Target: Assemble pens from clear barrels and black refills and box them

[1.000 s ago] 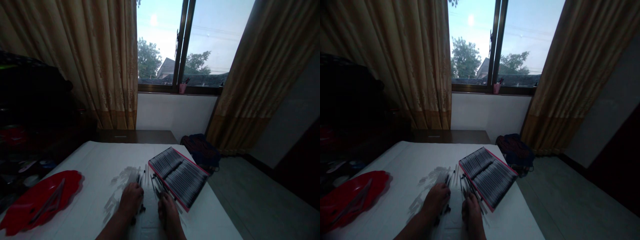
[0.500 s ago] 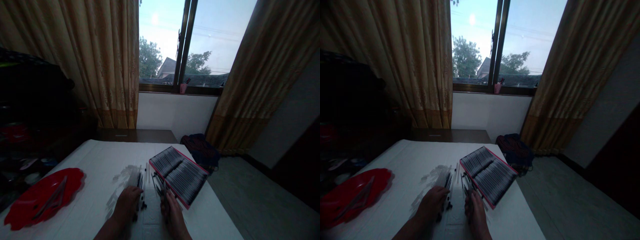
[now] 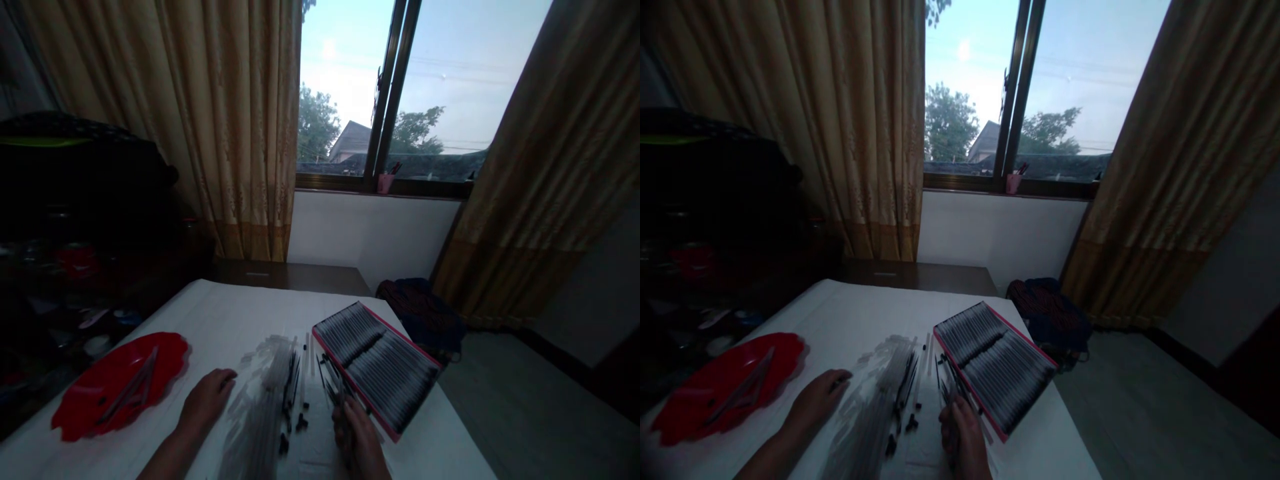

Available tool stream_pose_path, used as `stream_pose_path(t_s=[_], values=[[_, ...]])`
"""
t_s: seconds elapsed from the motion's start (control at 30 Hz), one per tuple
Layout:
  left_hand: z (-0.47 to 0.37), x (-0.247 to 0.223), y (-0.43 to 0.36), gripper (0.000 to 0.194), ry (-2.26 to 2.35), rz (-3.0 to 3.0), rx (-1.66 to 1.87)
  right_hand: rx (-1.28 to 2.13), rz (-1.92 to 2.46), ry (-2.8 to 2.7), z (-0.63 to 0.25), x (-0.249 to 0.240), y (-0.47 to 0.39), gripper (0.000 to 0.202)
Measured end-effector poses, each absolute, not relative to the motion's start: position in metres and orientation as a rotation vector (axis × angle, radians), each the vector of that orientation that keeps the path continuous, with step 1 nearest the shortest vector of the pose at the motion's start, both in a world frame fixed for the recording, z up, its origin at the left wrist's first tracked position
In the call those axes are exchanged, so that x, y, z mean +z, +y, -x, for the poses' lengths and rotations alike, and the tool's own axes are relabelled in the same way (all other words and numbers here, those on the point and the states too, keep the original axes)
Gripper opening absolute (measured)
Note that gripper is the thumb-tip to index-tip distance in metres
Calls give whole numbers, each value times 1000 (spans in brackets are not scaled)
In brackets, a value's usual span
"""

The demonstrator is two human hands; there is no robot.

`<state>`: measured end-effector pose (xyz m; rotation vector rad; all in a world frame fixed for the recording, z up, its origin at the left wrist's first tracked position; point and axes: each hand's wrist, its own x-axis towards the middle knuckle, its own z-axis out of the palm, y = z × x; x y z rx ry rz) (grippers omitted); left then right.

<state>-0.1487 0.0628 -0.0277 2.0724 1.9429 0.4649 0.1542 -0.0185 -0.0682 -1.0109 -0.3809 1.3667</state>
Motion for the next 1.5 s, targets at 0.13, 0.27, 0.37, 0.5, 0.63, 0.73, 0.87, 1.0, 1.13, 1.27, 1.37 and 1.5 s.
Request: stream_pose_path(t_s=[0.13, 0.27, 0.37, 0.5, 0.63, 0.73, 0.87, 1.0, 1.13, 1.27, 1.37, 1.5], values=[[143, -23, 67, 27, 1934, -2086, 433, 1371, 982, -398, -154, -67, -20, 53], [123, -21, 75, 24, 1908, -2113, 436, 1395, 982, -398, -155, -67, -22, 53], [110, -23, 82, 19, 1868, -2114, 442, 1407, 1003, -451, -154, -72, -21, 54], [105, -24, 85, 14, 1822, -2033, 517, 1381, 1052, -609, -149, -83, -18, 54], [101, -22, 79, 22, 1698, -1867, 632, 1273, 1085, -751, -142, -88, -19, 54], [92, -22, 66, 41, 1570, -1735, 680, 1260, 1106, -808, -140, -88, -18, 57], [75, -22, 44, 56, 1298, -1377, 819, 1251, 1163, -982, -137, -81, -16, 63], [61, -20, 31, 60, 1189, -1260, 923, 1179, 1215, -1203, -132, -57, -17, 66], [56, -19, 26, 58, 1164, -1320, 934, 1038, 1226, -1449, -131, -25, -19, 55], [56, -18, 23, 52, 1115, -1303, 949, 873, 1292, -1620, -134, -5, -20, 39], [56, -17, 21, 44, 1079, -1341, 991, 828, 1331, -1723, -134, 0, -21, 32], [57, -15, 19, 36, 1112, -1429, 997, 794, 1378, -1816, -134, 5, -23, 29]])
